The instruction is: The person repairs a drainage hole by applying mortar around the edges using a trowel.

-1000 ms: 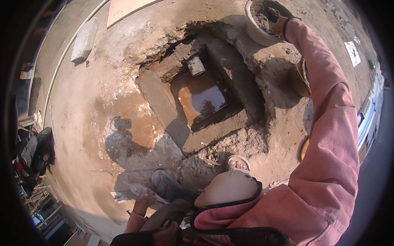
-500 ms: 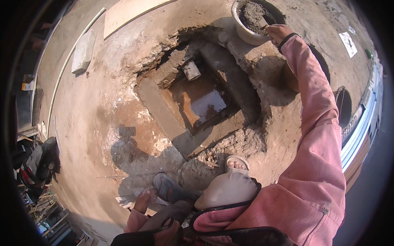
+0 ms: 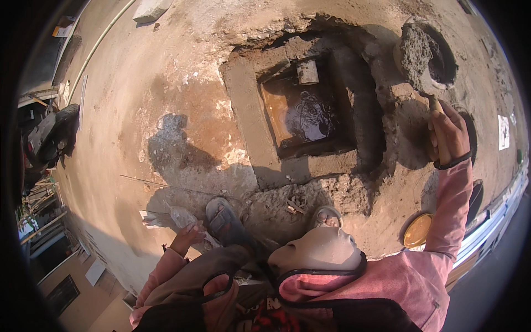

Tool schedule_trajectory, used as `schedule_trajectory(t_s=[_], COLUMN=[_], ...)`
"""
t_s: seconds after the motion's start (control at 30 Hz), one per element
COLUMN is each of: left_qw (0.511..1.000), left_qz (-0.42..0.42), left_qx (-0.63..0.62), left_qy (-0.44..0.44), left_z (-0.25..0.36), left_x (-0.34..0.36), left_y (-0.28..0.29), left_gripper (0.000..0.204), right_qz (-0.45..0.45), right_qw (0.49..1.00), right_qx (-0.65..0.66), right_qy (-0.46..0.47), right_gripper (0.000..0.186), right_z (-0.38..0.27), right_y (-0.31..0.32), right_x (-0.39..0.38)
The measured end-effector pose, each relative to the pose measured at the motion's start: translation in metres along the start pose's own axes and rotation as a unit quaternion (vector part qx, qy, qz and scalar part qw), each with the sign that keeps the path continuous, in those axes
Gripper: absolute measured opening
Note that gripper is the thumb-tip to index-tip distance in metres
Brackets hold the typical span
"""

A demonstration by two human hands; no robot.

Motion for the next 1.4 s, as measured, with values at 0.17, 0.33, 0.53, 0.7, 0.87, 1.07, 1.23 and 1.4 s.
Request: schedule_trajectory(t_s=[0.17,0.33,0.53,0.7,0.87,1.07,1.23,1.4], left_qw=[1.000,0.998,0.998,0.992,0.994,0.993,0.993,0.990], left_qz=[0.001,0.004,0.005,0.008,0.003,0.016,0.014,0.035], left_qx=[-0.025,-0.060,-0.067,-0.125,-0.112,-0.113,-0.118,-0.131], left_qy=[0.001,0.018,-0.003,0.008,0.005,0.011,0.006,0.033], left_z=[-0.004,-0.020,-0.015,-0.023,-0.021,-0.022,-0.026,-0.036], left_x=[-0.005,-0.007,-0.015,-0.021,-0.014,-0.013,-0.014,-0.021], left_y=[-0.003,-0.003,-0.003,-0.003,-0.002,-0.002,0.001,0.005], left_gripper=[0.060,0.060,0.059,0.057,0.057,0.057,0.055,0.053], right_qz=[-0.163,-0.225,-0.183,-0.182,-0.254,-0.236,-0.200,-0.207], right_qw=[0.985,0.940,0.855,0.867,0.779,0.751,0.796,0.839], right_qx=[0.017,-0.223,-0.477,-0.438,-0.554,-0.597,-0.531,-0.462], right_qy=[-0.051,0.125,0.087,0.151,0.149,0.153,0.211,0.200], right_gripper=[0.048,0.034,0.042,0.043,0.042,0.041,0.030,0.035], right_z=[0.003,0.033,0.096,0.101,0.146,0.158,0.160,0.149], right_y=[-0.106,-0.281,-0.427,-0.369,-0.389,-0.365,-0.332,-0.367], right_x=[0.015,0.098,0.164,0.113,0.115,0.215,0.238,0.173])
Point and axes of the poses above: each hand's wrist, its own x-axis towards the middle knuckle, its own y-axis out of the back of the hand, z = x × y, the point moved 4 cm from there along x, towards the middle knuckle, and after that the axes turned 5 degrees about y, right-handed, at the moved point
